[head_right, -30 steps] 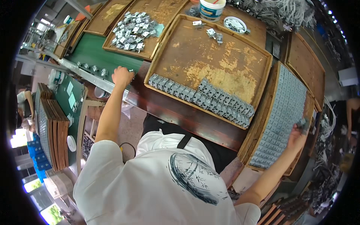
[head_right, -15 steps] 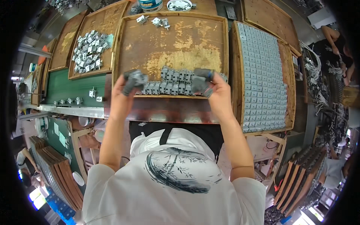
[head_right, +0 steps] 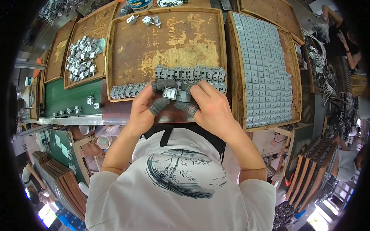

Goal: Sorting small electronic components and placing them into a grid-style plastic tray.

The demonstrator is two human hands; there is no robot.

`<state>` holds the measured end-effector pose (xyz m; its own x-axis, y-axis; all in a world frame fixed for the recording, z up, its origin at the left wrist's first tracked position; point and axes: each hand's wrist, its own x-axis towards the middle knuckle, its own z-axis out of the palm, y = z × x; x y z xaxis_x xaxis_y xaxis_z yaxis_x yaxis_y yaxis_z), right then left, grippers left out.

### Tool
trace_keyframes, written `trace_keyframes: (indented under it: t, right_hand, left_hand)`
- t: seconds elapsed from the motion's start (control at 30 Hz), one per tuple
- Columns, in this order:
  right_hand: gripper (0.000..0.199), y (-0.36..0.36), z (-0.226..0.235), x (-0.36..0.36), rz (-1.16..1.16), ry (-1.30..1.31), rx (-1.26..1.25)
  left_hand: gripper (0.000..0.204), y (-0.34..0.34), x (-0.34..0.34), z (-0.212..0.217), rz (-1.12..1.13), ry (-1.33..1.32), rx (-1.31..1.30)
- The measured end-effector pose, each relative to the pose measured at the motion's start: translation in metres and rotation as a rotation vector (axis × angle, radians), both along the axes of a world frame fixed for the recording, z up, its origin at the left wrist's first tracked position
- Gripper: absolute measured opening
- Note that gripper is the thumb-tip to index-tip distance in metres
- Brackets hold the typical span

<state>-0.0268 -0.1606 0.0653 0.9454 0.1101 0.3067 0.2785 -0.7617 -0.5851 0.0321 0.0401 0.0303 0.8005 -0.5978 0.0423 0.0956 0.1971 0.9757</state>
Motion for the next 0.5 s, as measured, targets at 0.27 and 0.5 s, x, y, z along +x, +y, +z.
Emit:
trace_keyframes:
  t: [0.27, 0.5]
  right_hand:
    - [0.026, 0.003, -0.043, 0.01, -0.046, -0.167, -0.147]
    - [0.025, -0.005, -0.04, 0.003, -0.078, 0.008, 0.009]
  left_hand:
    - [0.048, -0.025, -0.015, -0.014, 0.163, -0.078, 0.259]
    - [0.061, -0.024, 0.006, -0.024, 0.005, -0.127, 0.167]
